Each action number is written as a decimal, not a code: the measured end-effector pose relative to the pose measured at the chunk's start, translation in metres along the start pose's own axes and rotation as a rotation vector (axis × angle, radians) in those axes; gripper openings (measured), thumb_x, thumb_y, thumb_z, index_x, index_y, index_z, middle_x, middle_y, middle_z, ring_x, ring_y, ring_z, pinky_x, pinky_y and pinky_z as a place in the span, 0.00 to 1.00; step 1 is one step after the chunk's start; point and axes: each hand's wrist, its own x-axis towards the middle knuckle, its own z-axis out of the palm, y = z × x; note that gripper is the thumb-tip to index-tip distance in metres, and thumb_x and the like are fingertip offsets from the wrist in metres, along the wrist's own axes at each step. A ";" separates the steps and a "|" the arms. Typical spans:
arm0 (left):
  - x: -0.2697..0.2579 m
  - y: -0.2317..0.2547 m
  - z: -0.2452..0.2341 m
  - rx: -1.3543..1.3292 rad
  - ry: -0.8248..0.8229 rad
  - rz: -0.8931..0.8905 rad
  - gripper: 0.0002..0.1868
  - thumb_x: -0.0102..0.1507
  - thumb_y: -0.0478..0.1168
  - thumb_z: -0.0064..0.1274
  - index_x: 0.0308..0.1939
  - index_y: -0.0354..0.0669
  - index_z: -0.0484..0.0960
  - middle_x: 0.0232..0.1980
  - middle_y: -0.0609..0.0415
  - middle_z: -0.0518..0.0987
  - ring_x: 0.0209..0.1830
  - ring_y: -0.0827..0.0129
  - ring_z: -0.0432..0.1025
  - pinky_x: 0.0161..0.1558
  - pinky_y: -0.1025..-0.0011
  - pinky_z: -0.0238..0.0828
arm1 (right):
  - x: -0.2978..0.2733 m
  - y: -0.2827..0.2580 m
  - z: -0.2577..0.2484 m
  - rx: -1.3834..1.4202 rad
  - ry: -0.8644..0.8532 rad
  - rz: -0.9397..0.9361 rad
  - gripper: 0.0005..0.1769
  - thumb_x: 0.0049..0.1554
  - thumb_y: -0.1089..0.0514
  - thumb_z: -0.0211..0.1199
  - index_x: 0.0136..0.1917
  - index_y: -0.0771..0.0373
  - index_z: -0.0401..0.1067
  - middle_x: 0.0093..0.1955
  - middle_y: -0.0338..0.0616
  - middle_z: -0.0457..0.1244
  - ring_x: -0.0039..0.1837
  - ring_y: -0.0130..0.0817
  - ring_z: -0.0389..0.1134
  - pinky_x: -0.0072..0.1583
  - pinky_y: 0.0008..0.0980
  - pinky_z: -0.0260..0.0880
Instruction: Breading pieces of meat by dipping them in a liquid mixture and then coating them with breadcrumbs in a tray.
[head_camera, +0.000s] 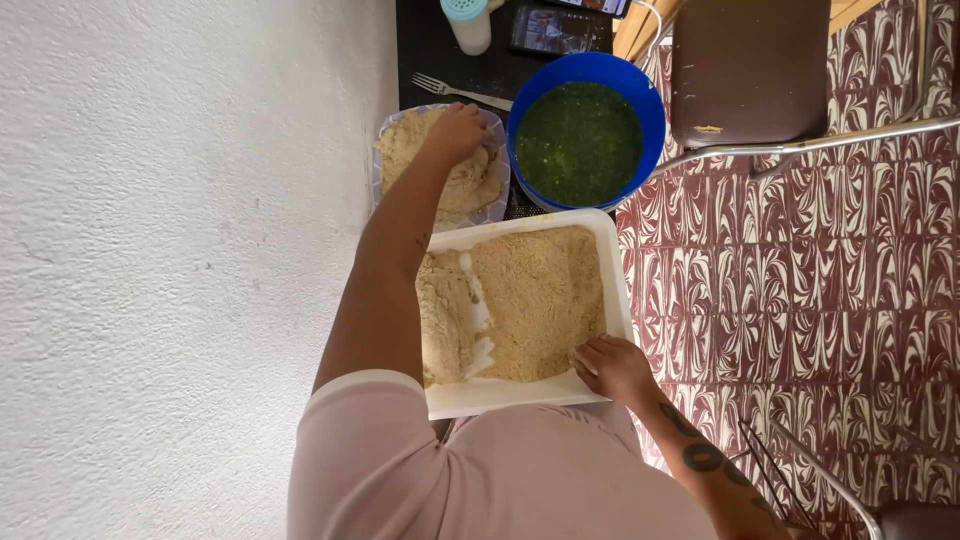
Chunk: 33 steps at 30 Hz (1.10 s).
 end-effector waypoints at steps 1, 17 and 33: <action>0.004 -0.003 -0.015 0.089 -0.131 0.120 0.18 0.56 0.43 0.66 0.50 0.56 0.86 0.50 0.58 0.81 0.55 0.62 0.68 0.54 0.60 0.65 | 0.002 -0.001 -0.003 0.022 -0.025 -0.025 0.06 0.53 0.51 0.64 0.40 0.54 0.74 0.35 0.36 0.65 0.39 0.37 0.69 0.41 0.34 0.68; -0.004 -0.009 -0.077 0.194 -0.622 0.285 0.11 0.62 0.39 0.59 0.45 0.39 0.87 0.44 0.50 0.86 0.55 0.51 0.74 0.47 0.65 0.78 | 0.010 -0.007 -0.013 0.016 -0.061 -0.058 0.09 0.57 0.53 0.62 0.38 0.57 0.70 0.33 0.38 0.63 0.35 0.37 0.63 0.35 0.36 0.62; -0.058 -0.077 -0.155 0.110 -0.565 0.029 0.20 0.63 0.41 0.59 0.60 0.58 0.83 0.53 0.59 0.85 0.46 0.58 0.81 0.39 0.63 0.79 | 0.006 -0.006 -0.012 0.038 -0.026 -0.102 0.07 0.55 0.52 0.64 0.40 0.55 0.74 0.34 0.36 0.65 0.38 0.36 0.67 0.35 0.36 0.64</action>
